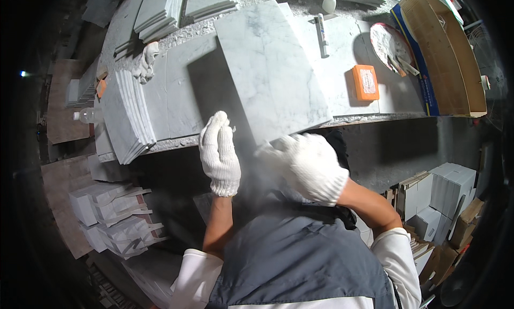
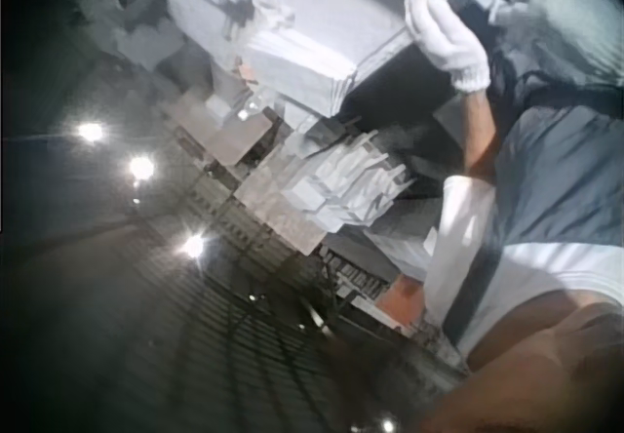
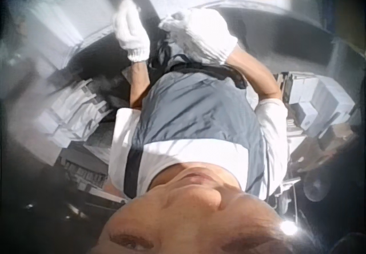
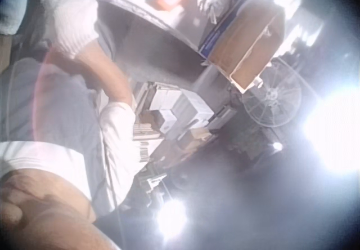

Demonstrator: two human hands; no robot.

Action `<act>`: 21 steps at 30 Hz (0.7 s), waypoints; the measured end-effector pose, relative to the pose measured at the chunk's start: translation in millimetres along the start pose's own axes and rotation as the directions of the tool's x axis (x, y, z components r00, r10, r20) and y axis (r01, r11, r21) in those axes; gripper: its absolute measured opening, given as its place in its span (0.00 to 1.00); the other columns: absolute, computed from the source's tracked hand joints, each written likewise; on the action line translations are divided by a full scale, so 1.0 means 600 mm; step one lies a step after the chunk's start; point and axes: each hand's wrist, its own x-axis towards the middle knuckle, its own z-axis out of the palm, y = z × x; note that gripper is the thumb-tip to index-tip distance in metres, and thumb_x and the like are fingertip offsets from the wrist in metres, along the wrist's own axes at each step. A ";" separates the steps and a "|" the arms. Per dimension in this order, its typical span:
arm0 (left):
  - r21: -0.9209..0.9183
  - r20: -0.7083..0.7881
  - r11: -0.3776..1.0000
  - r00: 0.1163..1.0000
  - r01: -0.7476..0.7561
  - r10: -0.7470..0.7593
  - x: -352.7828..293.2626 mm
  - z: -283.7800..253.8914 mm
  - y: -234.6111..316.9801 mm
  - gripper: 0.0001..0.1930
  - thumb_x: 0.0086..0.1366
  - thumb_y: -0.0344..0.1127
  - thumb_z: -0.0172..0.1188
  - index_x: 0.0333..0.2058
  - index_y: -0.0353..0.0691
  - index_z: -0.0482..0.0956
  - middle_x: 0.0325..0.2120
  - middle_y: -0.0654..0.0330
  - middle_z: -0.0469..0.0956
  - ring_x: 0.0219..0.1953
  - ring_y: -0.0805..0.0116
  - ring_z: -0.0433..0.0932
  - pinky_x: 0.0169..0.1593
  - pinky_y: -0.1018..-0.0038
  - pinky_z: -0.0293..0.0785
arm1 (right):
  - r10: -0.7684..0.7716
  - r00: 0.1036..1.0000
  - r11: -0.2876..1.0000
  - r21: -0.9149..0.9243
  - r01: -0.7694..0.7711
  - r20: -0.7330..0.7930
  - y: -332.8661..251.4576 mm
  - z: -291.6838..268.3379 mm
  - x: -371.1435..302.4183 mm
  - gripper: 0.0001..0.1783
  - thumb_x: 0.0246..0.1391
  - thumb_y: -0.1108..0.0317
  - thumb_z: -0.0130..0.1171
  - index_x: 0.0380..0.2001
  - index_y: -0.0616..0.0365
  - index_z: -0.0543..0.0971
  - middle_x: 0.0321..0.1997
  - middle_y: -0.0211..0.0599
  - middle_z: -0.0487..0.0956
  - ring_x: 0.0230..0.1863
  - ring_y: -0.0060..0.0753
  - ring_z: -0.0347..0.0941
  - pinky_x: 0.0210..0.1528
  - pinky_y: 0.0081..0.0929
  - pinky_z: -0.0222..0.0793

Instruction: The person repeatedly picks up rectangular stone tiles, rubs their edges with an orange block, and places them into a cardboard box. The person also wipes tile surfaces with gloved hands and stacks finished tiles on the table.

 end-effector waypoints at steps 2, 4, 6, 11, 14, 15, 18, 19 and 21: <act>0.041 0.004 0.998 0.998 0.055 -0.055 0.003 -0.006 0.005 0.13 0.75 0.27 0.57 0.54 0.31 0.82 0.48 0.52 0.84 0.47 0.66 0.83 0.52 0.72 0.81 | 0.013 0.999 0.994 0.110 -0.016 0.031 0.027 -0.022 -0.032 0.13 0.64 0.60 0.59 0.51 0.45 0.81 0.40 0.39 0.83 0.42 0.46 0.83 0.44 0.40 0.79; -0.035 0.081 0.971 0.969 0.235 -0.232 0.005 -0.011 0.010 0.13 0.75 0.29 0.57 0.54 0.31 0.82 0.48 0.53 0.84 0.44 0.68 0.83 0.51 0.73 0.81 | 0.290 0.957 0.916 0.296 -0.271 -0.019 0.049 -0.030 -0.054 0.26 0.64 0.62 0.62 0.64 0.51 0.74 0.47 0.43 0.84 0.47 0.41 0.83 0.51 0.36 0.78; -0.009 0.140 0.934 0.926 0.356 -0.352 0.007 -0.011 0.017 0.13 0.76 0.30 0.56 0.54 0.31 0.82 0.49 0.54 0.84 0.42 0.70 0.83 0.50 0.74 0.80 | 0.478 0.871 0.736 0.593 -0.326 -0.115 0.070 -0.039 -0.068 0.35 0.64 0.64 0.63 0.71 0.55 0.66 0.51 0.44 0.83 0.51 0.37 0.82 0.56 0.33 0.76; 0.012 0.259 0.928 0.895 0.372 -0.362 0.018 0.023 0.037 0.26 0.74 0.41 0.61 0.64 0.34 0.73 0.57 0.52 0.79 0.53 0.65 0.77 0.62 0.69 0.71 | 0.476 0.875 0.732 0.514 -0.448 0.085 0.096 -0.040 -0.065 0.30 0.65 0.62 0.62 0.67 0.55 0.68 0.50 0.47 0.81 0.53 0.46 0.80 0.59 0.37 0.74; 0.136 0.252 0.856 0.818 0.499 -0.517 0.040 0.035 0.040 0.36 0.69 0.55 0.64 0.66 0.35 0.71 0.58 0.47 0.77 0.55 0.60 0.76 0.64 0.67 0.69 | 0.252 0.960 0.872 0.458 -0.170 -0.125 0.087 -0.032 -0.057 0.33 0.64 0.61 0.65 0.68 0.56 0.67 0.41 0.39 0.80 0.41 0.34 0.76 0.47 0.32 0.74; 0.140 0.266 0.862 0.820 0.487 -0.506 0.048 0.037 0.038 0.37 0.69 0.55 0.64 0.67 0.35 0.70 0.60 0.46 0.76 0.57 0.58 0.76 0.65 0.67 0.68 | 0.334 0.940 0.806 0.536 -0.249 -0.066 0.086 -0.033 -0.055 0.38 0.64 0.61 0.66 0.72 0.58 0.63 0.36 0.35 0.79 0.36 0.27 0.73 0.41 0.28 0.73; 0.209 0.288 0.848 0.798 0.488 -0.530 0.067 0.039 0.029 0.38 0.69 0.58 0.63 0.68 0.36 0.69 0.66 0.42 0.71 0.67 0.52 0.70 0.69 0.64 0.64 | 0.592 0.806 0.536 0.736 -0.412 0.020 0.086 -0.034 -0.051 0.39 0.65 0.61 0.63 0.74 0.59 0.62 0.51 0.43 0.81 0.53 0.35 0.79 0.58 0.30 0.72; 0.225 0.295 0.844 0.792 0.486 -0.535 0.071 0.041 0.027 0.40 0.68 0.60 0.63 0.68 0.36 0.69 0.67 0.43 0.71 0.69 0.51 0.68 0.71 0.64 0.62 | 0.661 0.750 0.512 0.712 -0.481 0.032 0.087 -0.035 -0.051 0.41 0.66 0.61 0.62 0.76 0.59 0.59 0.56 0.46 0.81 0.58 0.36 0.78 0.62 0.31 0.71; 0.239 0.292 0.841 0.791 0.485 -0.538 0.074 0.045 0.026 0.43 0.67 0.63 0.62 0.69 0.36 0.68 0.67 0.43 0.70 0.70 0.49 0.68 0.71 0.63 0.62 | 0.553 0.831 0.581 0.685 -0.439 0.063 0.091 -0.038 -0.052 0.39 0.67 0.63 0.60 0.76 0.62 0.58 0.75 0.54 0.67 0.76 0.44 0.62 0.75 0.32 0.58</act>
